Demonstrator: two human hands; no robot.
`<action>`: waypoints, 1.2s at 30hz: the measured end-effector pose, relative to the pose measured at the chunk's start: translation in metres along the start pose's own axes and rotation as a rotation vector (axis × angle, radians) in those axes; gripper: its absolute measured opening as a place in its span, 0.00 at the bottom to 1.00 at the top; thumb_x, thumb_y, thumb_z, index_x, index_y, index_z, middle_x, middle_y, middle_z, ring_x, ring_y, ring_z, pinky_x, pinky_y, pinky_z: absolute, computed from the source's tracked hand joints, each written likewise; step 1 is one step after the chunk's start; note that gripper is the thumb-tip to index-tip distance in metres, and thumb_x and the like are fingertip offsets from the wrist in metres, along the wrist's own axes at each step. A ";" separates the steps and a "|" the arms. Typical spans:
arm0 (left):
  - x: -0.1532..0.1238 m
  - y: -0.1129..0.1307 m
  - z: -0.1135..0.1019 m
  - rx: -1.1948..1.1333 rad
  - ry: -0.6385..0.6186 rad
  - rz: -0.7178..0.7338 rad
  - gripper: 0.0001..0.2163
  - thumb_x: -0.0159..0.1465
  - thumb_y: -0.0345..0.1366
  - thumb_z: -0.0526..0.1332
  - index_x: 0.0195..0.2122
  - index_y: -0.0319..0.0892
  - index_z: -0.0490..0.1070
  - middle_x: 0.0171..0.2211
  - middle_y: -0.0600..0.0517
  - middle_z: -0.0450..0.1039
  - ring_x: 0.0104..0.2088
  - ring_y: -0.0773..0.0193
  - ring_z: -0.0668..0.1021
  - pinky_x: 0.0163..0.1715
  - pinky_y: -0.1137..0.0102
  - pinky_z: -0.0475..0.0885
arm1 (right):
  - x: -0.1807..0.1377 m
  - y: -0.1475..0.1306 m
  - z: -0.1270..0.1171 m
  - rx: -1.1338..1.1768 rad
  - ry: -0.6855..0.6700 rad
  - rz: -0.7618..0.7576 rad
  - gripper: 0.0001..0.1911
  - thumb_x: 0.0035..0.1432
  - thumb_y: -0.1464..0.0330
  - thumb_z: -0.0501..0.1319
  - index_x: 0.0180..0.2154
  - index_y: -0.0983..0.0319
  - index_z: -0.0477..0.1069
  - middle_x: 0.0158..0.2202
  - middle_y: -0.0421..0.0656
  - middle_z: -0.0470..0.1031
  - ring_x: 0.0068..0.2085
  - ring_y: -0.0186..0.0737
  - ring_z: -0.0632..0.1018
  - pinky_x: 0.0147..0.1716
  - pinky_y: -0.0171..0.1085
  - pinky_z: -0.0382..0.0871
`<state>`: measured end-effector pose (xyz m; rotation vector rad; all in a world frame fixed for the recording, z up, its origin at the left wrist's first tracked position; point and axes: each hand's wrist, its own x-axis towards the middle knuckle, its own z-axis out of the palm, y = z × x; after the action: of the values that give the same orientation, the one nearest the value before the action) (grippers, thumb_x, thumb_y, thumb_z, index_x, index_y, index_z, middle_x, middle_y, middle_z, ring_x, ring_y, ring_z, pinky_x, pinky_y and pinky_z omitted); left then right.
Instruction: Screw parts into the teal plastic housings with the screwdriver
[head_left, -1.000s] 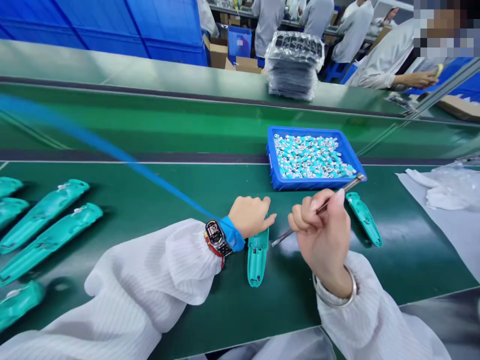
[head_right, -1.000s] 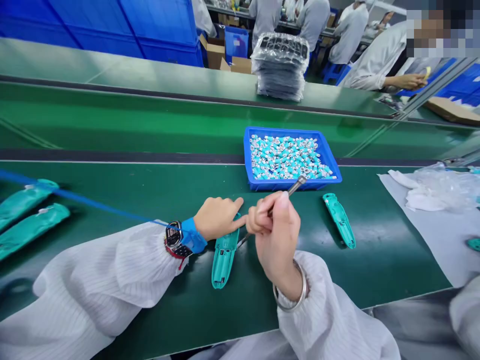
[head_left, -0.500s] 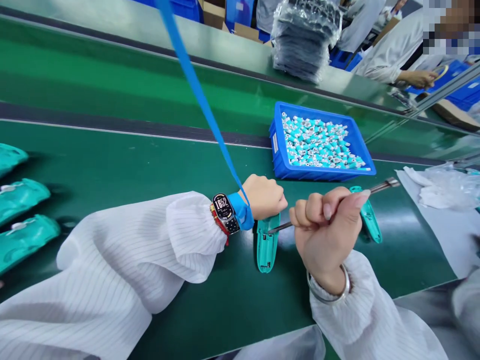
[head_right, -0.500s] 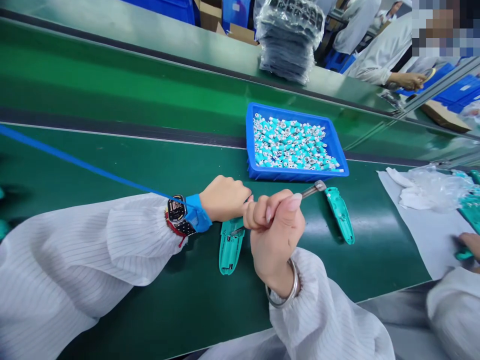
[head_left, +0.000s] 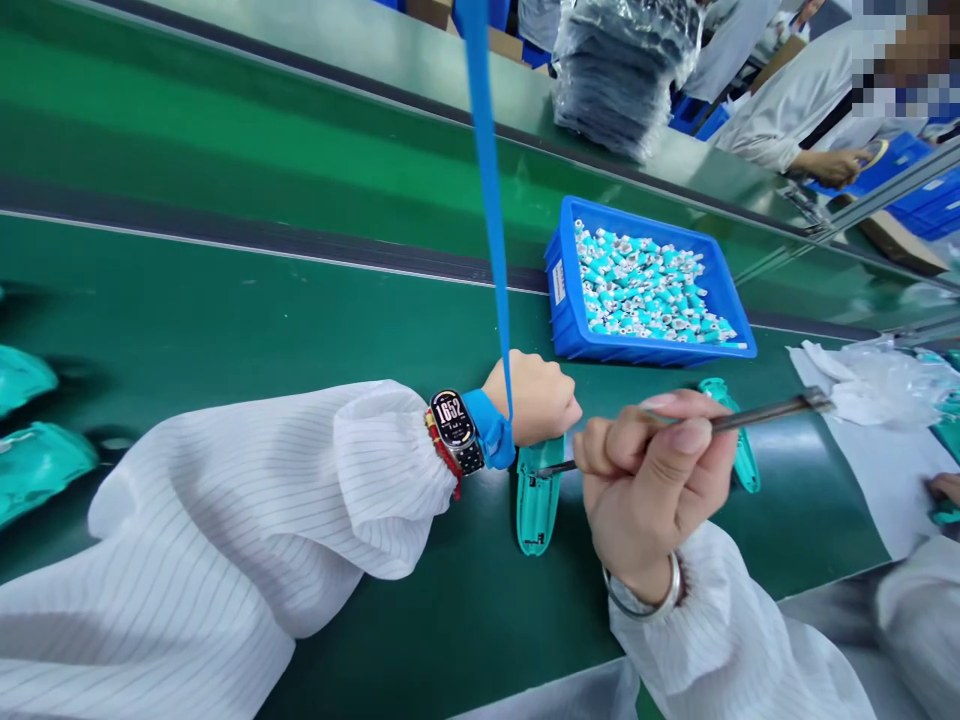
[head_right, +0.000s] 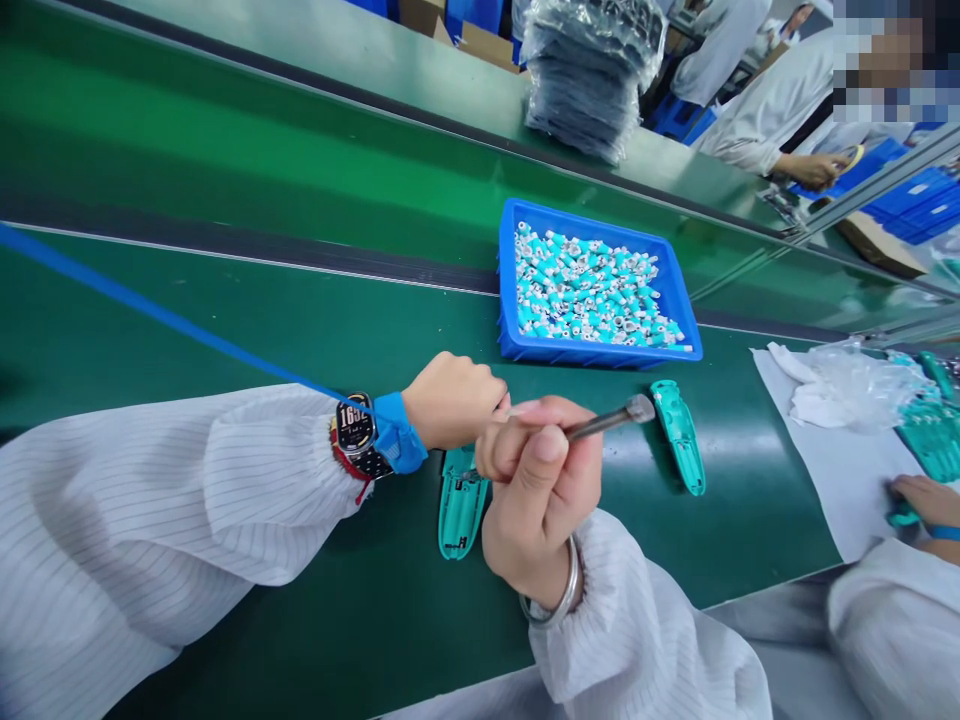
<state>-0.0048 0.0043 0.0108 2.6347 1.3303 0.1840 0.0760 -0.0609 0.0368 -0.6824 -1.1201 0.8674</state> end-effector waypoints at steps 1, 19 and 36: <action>-0.001 0.000 0.001 -0.014 0.026 -0.004 0.15 0.61 0.34 0.48 0.29 0.37 0.75 0.25 0.42 0.74 0.32 0.54 0.76 0.26 0.68 0.61 | -0.002 0.001 0.001 -0.017 0.000 -0.010 0.09 0.64 0.68 0.49 0.35 0.59 0.66 0.17 0.31 0.47 0.14 0.25 0.51 0.13 0.27 0.50; -0.001 0.001 0.004 -0.028 0.120 0.009 0.18 0.60 0.33 0.47 0.22 0.36 0.74 0.23 0.43 0.73 0.29 0.55 0.76 0.25 0.69 0.57 | 0.005 -0.009 -0.020 -0.042 0.074 0.060 0.09 0.64 0.66 0.48 0.34 0.58 0.64 0.17 0.31 0.46 0.14 0.25 0.48 0.13 0.25 0.49; -0.001 0.000 0.007 -0.068 0.151 -0.016 0.18 0.60 0.34 0.46 0.23 0.36 0.74 0.23 0.42 0.73 0.30 0.54 0.77 0.23 0.67 0.53 | -0.009 0.000 -0.010 -0.079 0.080 -0.013 0.08 0.62 0.63 0.52 0.32 0.57 0.65 0.16 0.30 0.45 0.14 0.26 0.48 0.12 0.27 0.47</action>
<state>-0.0041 0.0030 0.0044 2.5973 1.3637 0.4264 0.0834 -0.0692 0.0294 -0.7675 -1.0901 0.7811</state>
